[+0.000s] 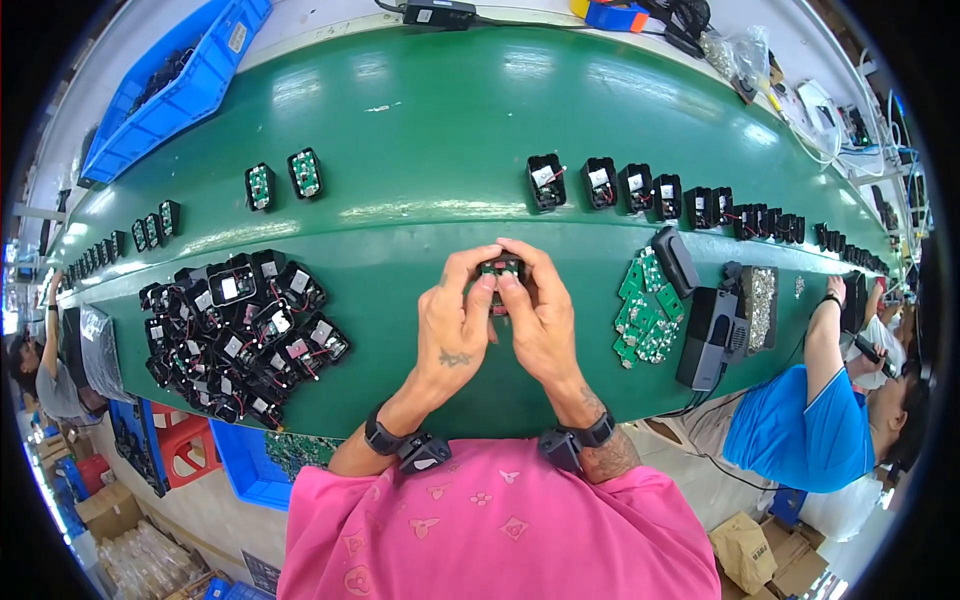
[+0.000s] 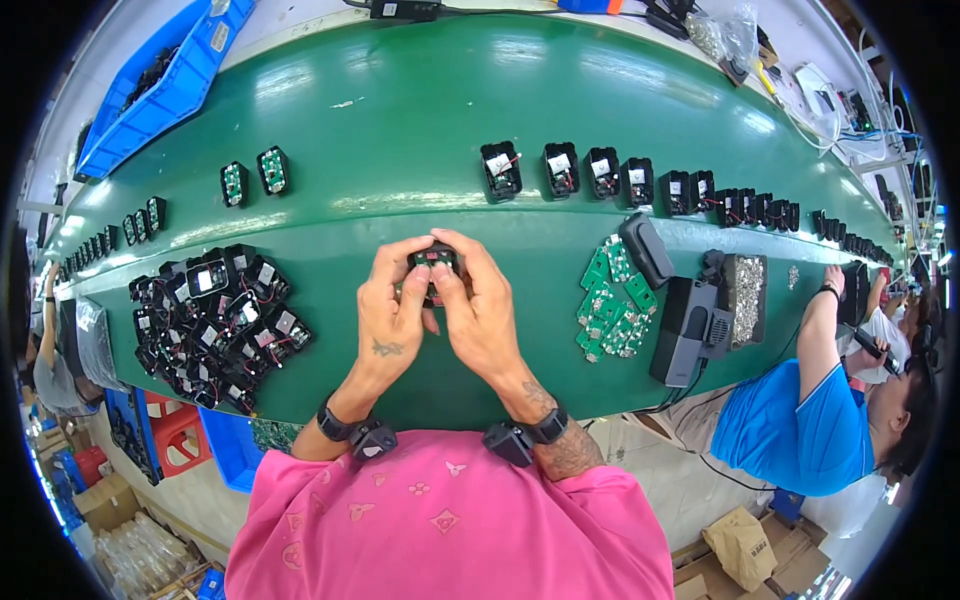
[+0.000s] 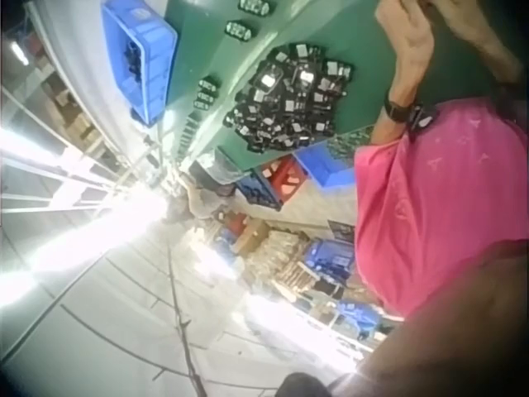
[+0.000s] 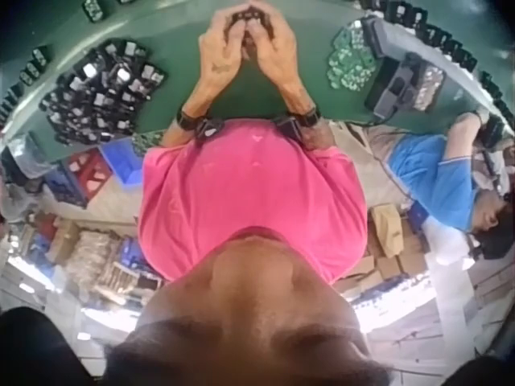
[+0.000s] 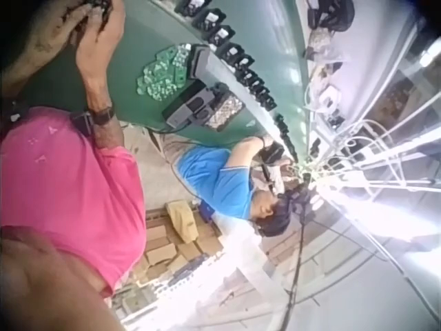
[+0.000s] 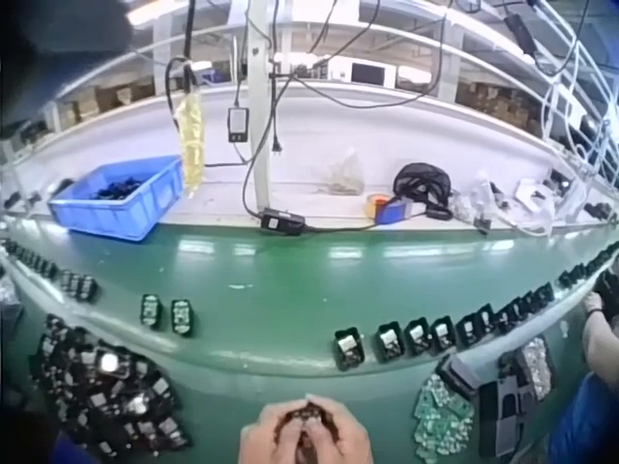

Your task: The person picks up a circuit board and a black plastic housing, fits the board into the housing by hand, and places the assembled unit onto the conveyor belt.

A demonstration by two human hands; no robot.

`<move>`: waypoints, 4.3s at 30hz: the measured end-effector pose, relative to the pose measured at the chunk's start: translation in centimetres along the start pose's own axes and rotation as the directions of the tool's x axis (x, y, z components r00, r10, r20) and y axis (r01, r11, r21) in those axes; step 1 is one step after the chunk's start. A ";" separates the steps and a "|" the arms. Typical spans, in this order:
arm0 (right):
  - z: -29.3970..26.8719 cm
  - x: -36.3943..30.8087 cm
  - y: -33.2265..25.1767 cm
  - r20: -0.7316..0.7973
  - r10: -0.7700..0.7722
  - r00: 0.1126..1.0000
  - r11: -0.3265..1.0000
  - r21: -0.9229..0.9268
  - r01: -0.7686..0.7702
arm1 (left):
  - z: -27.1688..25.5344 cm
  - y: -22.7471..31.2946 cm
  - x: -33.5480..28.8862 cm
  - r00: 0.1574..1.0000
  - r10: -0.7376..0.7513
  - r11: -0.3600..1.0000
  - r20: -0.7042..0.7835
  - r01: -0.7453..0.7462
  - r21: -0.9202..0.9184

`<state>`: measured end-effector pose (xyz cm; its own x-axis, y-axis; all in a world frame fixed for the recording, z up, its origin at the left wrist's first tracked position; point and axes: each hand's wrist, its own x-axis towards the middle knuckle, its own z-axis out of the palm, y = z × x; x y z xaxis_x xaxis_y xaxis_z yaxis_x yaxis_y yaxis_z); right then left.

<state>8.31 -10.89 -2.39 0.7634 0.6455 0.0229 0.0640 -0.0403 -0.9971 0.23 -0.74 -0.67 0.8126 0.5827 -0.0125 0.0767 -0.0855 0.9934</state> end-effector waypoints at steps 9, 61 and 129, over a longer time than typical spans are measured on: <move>6.3 5.0 -0.4 0.115 -0.200 0.973 0.977 0.103 0.189 | -4.9 -0.7 1.4 0.942 0.108 0.993 -0.318 -0.117 -0.007; -16.9 -2.7 1.7 -0.344 -0.044 0.938 0.395 -0.868 -0.300 | 5.3 -5.0 13.2 0.936 0.297 0.658 0.191 -0.345 0.669; -5.7 -0.2 -1.2 -0.041 -0.113 0.993 0.984 -0.144 0.106 | 1.5 1.0 0.3 0.955 -0.199 0.828 0.219 0.283 -0.484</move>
<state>11.70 -15.30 -0.82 0.7771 0.6139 0.1387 0.2366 -0.0807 -0.9682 1.42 -1.81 0.11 0.8874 0.3969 -0.2347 0.0140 0.4857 0.8740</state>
